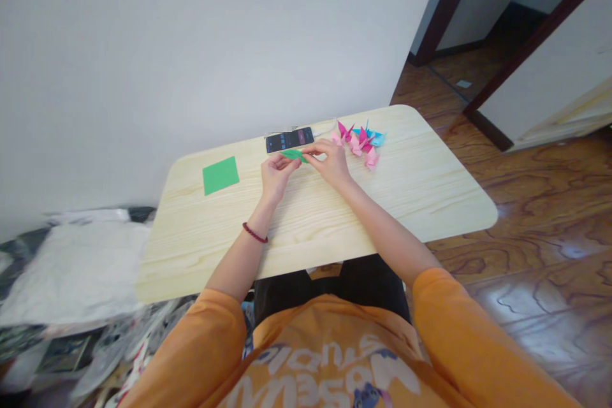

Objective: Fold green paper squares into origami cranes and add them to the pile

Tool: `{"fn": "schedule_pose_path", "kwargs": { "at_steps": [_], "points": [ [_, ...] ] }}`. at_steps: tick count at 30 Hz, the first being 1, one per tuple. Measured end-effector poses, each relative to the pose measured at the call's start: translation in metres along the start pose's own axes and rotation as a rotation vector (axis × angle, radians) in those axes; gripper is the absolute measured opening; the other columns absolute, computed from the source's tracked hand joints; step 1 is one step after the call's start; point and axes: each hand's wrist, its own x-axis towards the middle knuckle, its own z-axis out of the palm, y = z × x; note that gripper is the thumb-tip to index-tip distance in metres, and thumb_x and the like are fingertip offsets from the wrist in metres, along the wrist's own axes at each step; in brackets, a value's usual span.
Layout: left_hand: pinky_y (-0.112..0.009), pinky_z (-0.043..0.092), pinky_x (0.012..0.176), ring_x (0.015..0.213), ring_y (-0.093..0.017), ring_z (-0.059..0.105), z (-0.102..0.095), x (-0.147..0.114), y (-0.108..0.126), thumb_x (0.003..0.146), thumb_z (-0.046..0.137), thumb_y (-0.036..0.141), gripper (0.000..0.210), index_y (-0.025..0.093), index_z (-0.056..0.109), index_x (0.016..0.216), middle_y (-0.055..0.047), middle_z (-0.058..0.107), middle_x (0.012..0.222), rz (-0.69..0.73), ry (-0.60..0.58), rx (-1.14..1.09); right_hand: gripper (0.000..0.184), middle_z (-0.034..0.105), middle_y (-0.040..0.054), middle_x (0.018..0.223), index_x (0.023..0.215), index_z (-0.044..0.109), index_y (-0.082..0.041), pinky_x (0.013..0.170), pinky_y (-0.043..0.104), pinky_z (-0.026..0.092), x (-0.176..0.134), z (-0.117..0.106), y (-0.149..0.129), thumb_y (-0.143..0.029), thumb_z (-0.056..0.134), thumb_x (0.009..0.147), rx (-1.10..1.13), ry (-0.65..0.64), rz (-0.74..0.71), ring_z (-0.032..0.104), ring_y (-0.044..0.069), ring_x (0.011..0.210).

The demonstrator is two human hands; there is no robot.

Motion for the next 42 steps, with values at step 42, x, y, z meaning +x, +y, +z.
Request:
{"fn": "schedule_pose_path", "kwargs": {
  "at_steps": [42],
  "points": [
    [-0.031, 0.056, 0.073, 0.072, -0.017, 0.069, 0.0053, -0.002, -0.0056, 0.064, 0.08, 0.031, 0.021, 0.016, 0.073, 0.078, -0.006, 0.075, 0.079, 0.072, 0.069, 0.026, 0.012, 0.069, 0.0047, 0.081, 0.071, 0.066, -0.02, 0.071, 0.033, 0.057, -0.0034, 0.0065, -0.0089, -0.032, 0.069, 0.074, 0.039, 0.038, 0.17, 0.064, 0.017, 0.076]
  ]
}}
